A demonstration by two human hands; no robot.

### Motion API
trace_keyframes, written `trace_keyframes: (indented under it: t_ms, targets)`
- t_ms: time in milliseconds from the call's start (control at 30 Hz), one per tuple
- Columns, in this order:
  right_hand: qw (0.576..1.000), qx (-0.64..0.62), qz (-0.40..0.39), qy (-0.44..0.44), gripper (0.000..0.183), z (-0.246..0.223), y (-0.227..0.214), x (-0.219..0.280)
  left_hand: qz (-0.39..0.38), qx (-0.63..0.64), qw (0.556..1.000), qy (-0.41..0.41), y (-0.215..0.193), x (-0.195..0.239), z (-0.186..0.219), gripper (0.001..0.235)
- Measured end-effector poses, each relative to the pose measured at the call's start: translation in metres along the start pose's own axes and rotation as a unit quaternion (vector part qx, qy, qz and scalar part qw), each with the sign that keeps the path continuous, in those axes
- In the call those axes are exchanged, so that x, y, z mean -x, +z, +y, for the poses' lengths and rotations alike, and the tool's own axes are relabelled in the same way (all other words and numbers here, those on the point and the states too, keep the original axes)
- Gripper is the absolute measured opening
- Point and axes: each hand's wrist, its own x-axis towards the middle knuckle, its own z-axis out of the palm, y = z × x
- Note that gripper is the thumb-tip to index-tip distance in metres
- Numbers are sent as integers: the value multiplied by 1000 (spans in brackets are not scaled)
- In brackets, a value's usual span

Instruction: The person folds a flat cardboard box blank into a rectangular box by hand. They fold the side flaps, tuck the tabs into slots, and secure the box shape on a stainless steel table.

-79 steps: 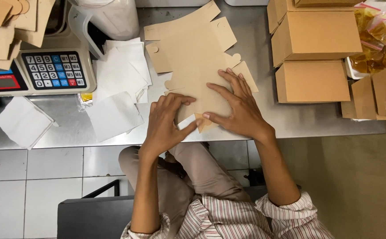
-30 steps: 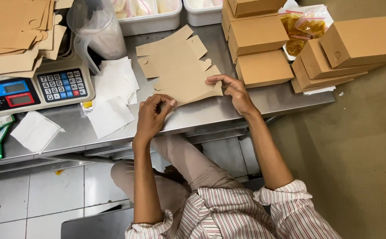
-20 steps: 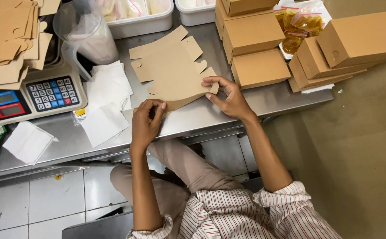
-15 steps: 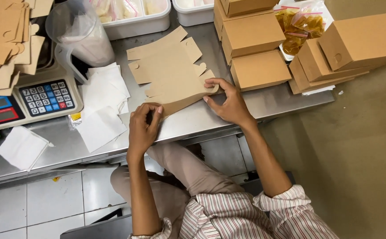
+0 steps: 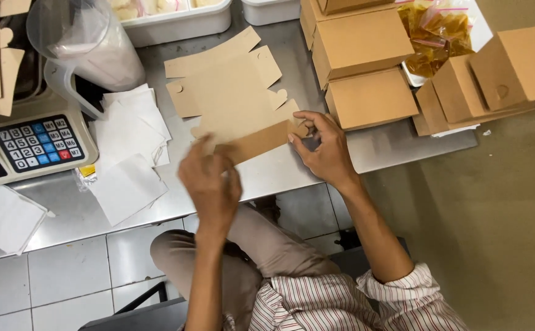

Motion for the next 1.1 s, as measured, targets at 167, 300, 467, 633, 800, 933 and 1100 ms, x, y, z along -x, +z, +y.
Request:
trace_keyframes:
  t_ms: [167, 300, 467, 633, 800, 933, 1100]
  targets:
    - [1000, -16, 0, 19, 43, 5, 3, -2, -132, -26, 986, 100, 13, -5, 51, 35]
    - [999, -20, -8, 33, 43, -2, 0, -5, -206, -3, 977, 57, 19, -6, 53, 43]
    - [1000, -8, -25, 0, 51, -8, -2, -7, -280, -25, 958, 64, 31, 2, 46, 65]
    - [998, 0, -61, -23, 46, -15, -6, -11, -277, -33, 959, 51, 30, 4, 55, 79]
    - [997, -12, -71, -3, 41, -16, -6, -16, -318, -52, 945, 53, 25, 0, 57, 70]
    - [995, -37, -84, 24, 42, -13, -6, -16, -328, -24, 944, 28, 22, -2, 57, 68]
    - [994, -54, -87, 36, 43, -10, -4, -16, -338, 1, 941, 14, 16, -6, 58, 66]
